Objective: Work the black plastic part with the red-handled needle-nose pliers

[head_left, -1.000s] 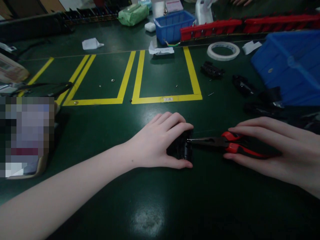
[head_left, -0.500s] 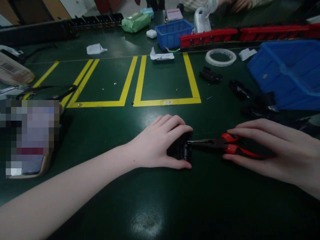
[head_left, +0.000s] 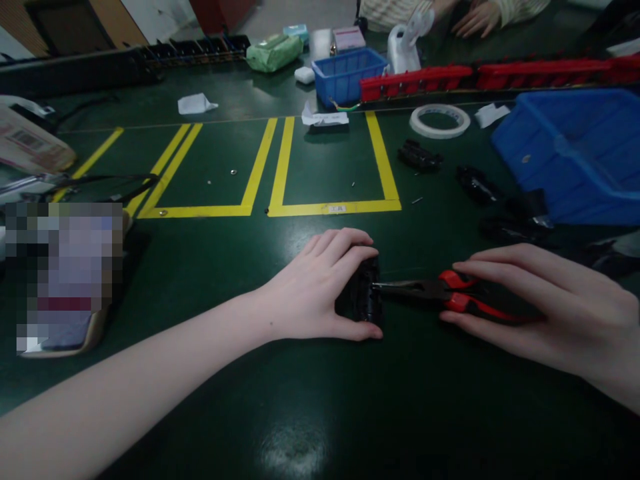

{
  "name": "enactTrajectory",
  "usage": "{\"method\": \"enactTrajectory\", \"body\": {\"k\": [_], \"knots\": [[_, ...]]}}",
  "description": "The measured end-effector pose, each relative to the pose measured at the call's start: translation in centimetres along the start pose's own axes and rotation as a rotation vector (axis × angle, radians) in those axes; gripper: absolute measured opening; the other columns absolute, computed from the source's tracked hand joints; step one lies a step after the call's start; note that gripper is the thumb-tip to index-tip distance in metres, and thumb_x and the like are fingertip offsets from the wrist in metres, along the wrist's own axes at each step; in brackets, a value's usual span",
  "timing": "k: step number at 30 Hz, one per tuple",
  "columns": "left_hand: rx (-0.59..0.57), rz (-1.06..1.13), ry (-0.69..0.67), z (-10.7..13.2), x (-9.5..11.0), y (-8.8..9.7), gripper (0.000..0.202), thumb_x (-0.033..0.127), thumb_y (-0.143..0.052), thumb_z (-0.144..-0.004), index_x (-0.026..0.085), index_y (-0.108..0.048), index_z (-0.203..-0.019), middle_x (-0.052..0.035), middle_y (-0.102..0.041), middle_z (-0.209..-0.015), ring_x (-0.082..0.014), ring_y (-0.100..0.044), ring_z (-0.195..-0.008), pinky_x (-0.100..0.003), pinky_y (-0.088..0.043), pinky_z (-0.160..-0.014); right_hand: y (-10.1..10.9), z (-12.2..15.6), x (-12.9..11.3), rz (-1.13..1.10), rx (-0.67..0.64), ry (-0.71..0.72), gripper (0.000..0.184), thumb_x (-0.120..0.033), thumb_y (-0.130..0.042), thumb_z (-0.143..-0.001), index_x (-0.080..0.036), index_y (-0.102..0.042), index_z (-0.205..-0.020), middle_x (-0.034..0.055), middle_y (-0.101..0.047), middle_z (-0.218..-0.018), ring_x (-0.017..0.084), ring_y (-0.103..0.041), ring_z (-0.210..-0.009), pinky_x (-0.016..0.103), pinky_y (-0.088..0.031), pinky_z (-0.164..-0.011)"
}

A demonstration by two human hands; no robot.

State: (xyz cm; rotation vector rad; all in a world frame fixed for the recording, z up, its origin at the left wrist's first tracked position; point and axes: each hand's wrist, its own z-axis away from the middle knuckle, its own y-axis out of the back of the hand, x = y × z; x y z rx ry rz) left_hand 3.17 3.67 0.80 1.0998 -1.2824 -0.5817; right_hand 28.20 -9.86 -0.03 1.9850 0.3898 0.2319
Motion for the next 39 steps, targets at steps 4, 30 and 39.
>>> {"method": "enactTrajectory", "body": {"k": [4,30,39], "knots": [[0.000,-0.011,0.001,-0.02,-0.10,-0.11,0.080,0.065,-0.066,-0.072,0.010,-0.048,-0.127,-0.0151,-0.046,-0.134,-0.0303,-0.042,-0.122,-0.044,-0.037,-0.101,-0.32,-0.10,0.27,-0.028,0.020,0.022,0.036,-0.040,-0.062,-0.083,-0.020,-0.054,-0.113,0.0083,-0.062,-0.098,0.021,-0.063,-0.082,0.035,-0.052,-0.064],[-0.053,-0.059,-0.049,0.09,0.34,0.25,0.074,0.053,-0.065,-0.077,0.015,-0.042,-0.137,-0.0127,-0.043,-0.142,-0.0313,-0.041,-0.126,-0.045,-0.033,-0.105,-0.51,-0.44,0.56,-0.022,0.158,0.088,0.044,-0.033,-0.069,-0.077,-0.013,-0.052,-0.112,0.0167,-0.059,-0.100,0.028,-0.058,-0.089,0.042,-0.051,-0.069],[-0.042,-0.007,-0.107,0.44,0.18,0.35,0.079,0.032,-0.061,-0.074,0.017,-0.028,-0.144,-0.0122,-0.030,-0.151,-0.0318,-0.032,-0.133,-0.047,-0.028,-0.109,-0.61,-0.73,0.87,-0.012,0.152,0.091,0.046,-0.034,-0.063,-0.081,-0.009,-0.051,-0.116,0.0196,-0.059,-0.107,0.032,-0.057,-0.098,0.047,-0.049,-0.079]]}}
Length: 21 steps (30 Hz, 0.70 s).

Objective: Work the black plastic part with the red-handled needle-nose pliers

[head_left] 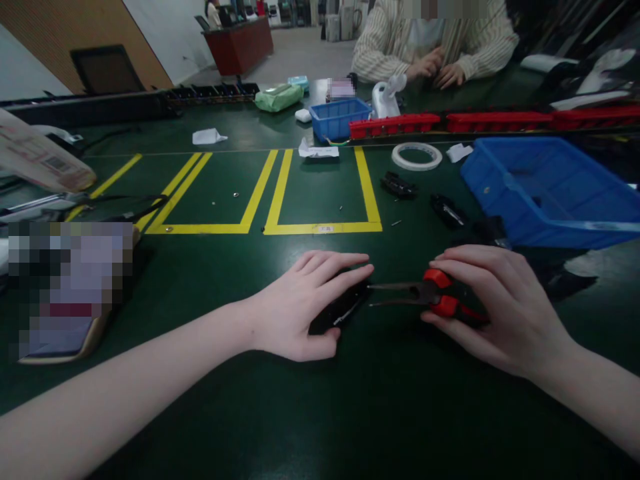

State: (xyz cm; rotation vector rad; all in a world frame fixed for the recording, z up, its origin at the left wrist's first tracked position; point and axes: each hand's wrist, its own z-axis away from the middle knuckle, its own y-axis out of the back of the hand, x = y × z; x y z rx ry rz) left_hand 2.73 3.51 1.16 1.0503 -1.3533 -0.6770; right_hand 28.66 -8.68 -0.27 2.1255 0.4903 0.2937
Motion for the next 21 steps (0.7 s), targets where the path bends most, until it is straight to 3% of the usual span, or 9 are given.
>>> {"method": "enactTrajectory", "body": {"k": [6,13,21], "knots": [[0.124,-0.070,0.115,0.00,0.03,-0.38,0.073,0.050,-0.067,-0.075,0.018,-0.039,-0.134,-0.0120,-0.047,-0.137,-0.0311,-0.042,-0.124,-0.047,-0.033,-0.105,0.26,0.17,-0.24,-0.033,-0.003,0.016,0.045,-0.039,-0.067,-0.078,-0.009,-0.053,-0.110,0.0194,-0.061,-0.109,0.028,-0.059,-0.098,0.041,-0.050,-0.077],[0.119,-0.075,0.158,-0.16,0.02,-0.48,0.033,0.035,-0.059,-0.085,0.019,-0.056,-0.113,-0.0062,-0.057,-0.115,-0.0239,-0.050,-0.108,-0.040,-0.041,-0.093,0.25,0.19,0.32,0.021,-0.032,0.006,0.049,-0.049,-0.064,-0.079,-0.011,-0.055,-0.107,0.0172,-0.063,-0.103,0.027,-0.062,-0.093,0.040,-0.051,-0.074],[0.063,0.006,0.128,-0.30,0.08,-0.11,0.031,0.034,-0.058,-0.087,0.016,-0.053,-0.112,-0.0063,-0.060,-0.105,-0.0213,-0.055,-0.095,-0.035,-0.046,-0.080,0.15,0.48,0.21,0.010,-0.049,0.016,0.042,-0.045,-0.063,-0.081,-0.017,-0.055,-0.112,0.0123,-0.065,-0.099,0.025,-0.062,-0.089,0.039,-0.050,-0.071]]}}
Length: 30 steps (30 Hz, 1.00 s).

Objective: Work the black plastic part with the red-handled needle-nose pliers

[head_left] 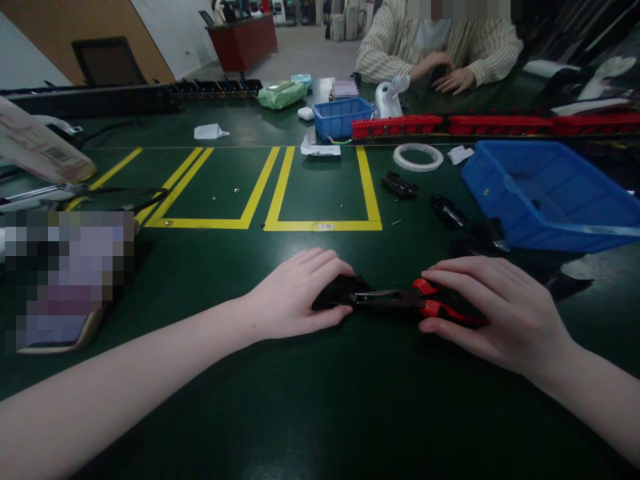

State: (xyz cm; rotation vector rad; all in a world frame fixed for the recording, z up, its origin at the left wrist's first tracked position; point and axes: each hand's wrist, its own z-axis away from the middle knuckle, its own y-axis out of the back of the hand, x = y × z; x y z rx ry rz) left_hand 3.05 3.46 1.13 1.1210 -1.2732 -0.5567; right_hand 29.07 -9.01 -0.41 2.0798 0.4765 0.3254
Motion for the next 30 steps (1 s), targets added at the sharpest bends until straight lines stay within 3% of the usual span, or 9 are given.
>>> {"method": "enactTrajectory", "body": {"k": [11,19,30], "knots": [[-0.042,0.006,-0.054,-0.07,-0.17,-0.25,0.034,0.036,-0.059,-0.089,0.015,-0.050,-0.114,-0.0056,-0.064,-0.106,-0.0195,-0.061,-0.095,-0.033,-0.046,-0.081,-0.08,0.06,0.01,-0.009,0.004,0.046,0.040,-0.038,-0.066,-0.080,-0.014,-0.056,-0.111,0.0130,-0.065,-0.095,0.024,-0.063,-0.084,0.037,-0.051,-0.066],[-0.037,0.003,-0.054,-0.03,-0.20,-0.23,0.033,0.037,-0.056,-0.090,0.014,-0.050,-0.113,-0.0062,-0.064,-0.104,-0.0194,-0.061,-0.091,-0.032,-0.046,-0.079,0.35,-0.22,-0.17,-0.061,0.035,-0.012,0.039,-0.032,-0.066,-0.080,-0.022,-0.053,-0.116,0.0114,-0.065,-0.097,0.025,-0.064,-0.083,0.040,-0.053,-0.065],[-0.043,0.009,-0.049,-0.11,-0.21,-0.15,0.032,0.038,-0.056,-0.091,0.015,-0.050,-0.113,-0.0058,-0.065,-0.104,-0.0192,-0.061,-0.091,-0.032,-0.047,-0.079,0.03,-0.09,0.03,-0.043,0.005,0.021,0.038,-0.034,-0.066,-0.080,-0.019,-0.056,-0.112,0.0120,-0.066,-0.096,0.024,-0.063,-0.083,0.039,-0.053,-0.065]]}}
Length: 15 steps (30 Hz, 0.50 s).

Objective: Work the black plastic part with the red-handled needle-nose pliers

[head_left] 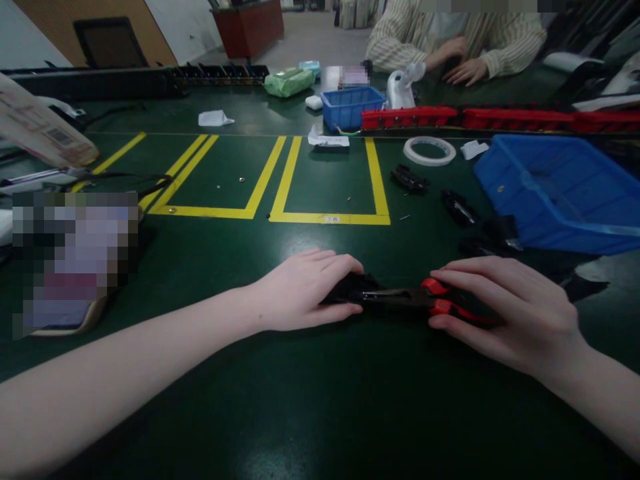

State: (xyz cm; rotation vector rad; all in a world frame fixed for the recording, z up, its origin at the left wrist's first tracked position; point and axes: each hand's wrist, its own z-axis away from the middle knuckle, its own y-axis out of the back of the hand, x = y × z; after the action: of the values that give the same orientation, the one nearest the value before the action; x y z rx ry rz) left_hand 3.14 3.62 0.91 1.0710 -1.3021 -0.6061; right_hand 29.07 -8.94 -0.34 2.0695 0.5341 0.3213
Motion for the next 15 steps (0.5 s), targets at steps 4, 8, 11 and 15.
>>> {"method": "enactTrajectory", "body": {"k": [4,8,11,15], "knots": [[-0.002,-0.003,-0.009,0.01,0.00,0.01,0.033,0.037,-0.056,-0.091,0.014,-0.050,-0.114,-0.0059,-0.064,-0.104,-0.0191,-0.061,-0.091,-0.032,-0.046,-0.079,0.12,0.17,-0.02,0.003,-0.006,0.012,0.039,-0.035,-0.067,-0.079,-0.016,-0.056,-0.111,0.0134,-0.065,-0.096,0.025,-0.063,-0.085,0.039,-0.052,-0.066],[-0.006,-0.007,-0.001,0.00,0.02,0.01,0.033,0.038,-0.056,-0.091,0.015,-0.050,-0.114,-0.0058,-0.065,-0.103,-0.0194,-0.061,-0.090,-0.032,-0.046,-0.079,0.08,0.02,-0.12,0.021,-0.013,0.019,0.034,-0.037,-0.063,-0.082,-0.016,-0.056,-0.108,0.0128,-0.065,-0.094,0.023,-0.063,-0.081,0.037,-0.052,-0.064],[-0.005,-0.002,0.004,-0.06,0.01,-0.03,0.034,0.039,-0.055,-0.091,0.015,-0.050,-0.114,-0.0060,-0.065,-0.103,-0.0196,-0.061,-0.090,-0.032,-0.046,-0.079,0.03,-0.18,-0.16,0.024,-0.015,0.013,0.028,-0.036,-0.056,-0.087,-0.016,-0.055,-0.106,0.0122,-0.064,-0.093,0.023,-0.063,-0.079,0.036,-0.052,-0.062],[0.000,-0.002,0.005,-0.05,0.00,-0.12,0.034,0.041,-0.054,-0.091,0.015,-0.050,-0.113,-0.0060,-0.065,-0.102,-0.0199,-0.061,-0.089,-0.033,-0.046,-0.079,0.03,-0.11,-0.13,0.015,-0.035,0.003,0.023,-0.031,-0.052,-0.088,-0.016,-0.054,-0.105,0.0118,-0.063,-0.094,0.023,-0.062,-0.080,0.035,-0.051,-0.063]]}}
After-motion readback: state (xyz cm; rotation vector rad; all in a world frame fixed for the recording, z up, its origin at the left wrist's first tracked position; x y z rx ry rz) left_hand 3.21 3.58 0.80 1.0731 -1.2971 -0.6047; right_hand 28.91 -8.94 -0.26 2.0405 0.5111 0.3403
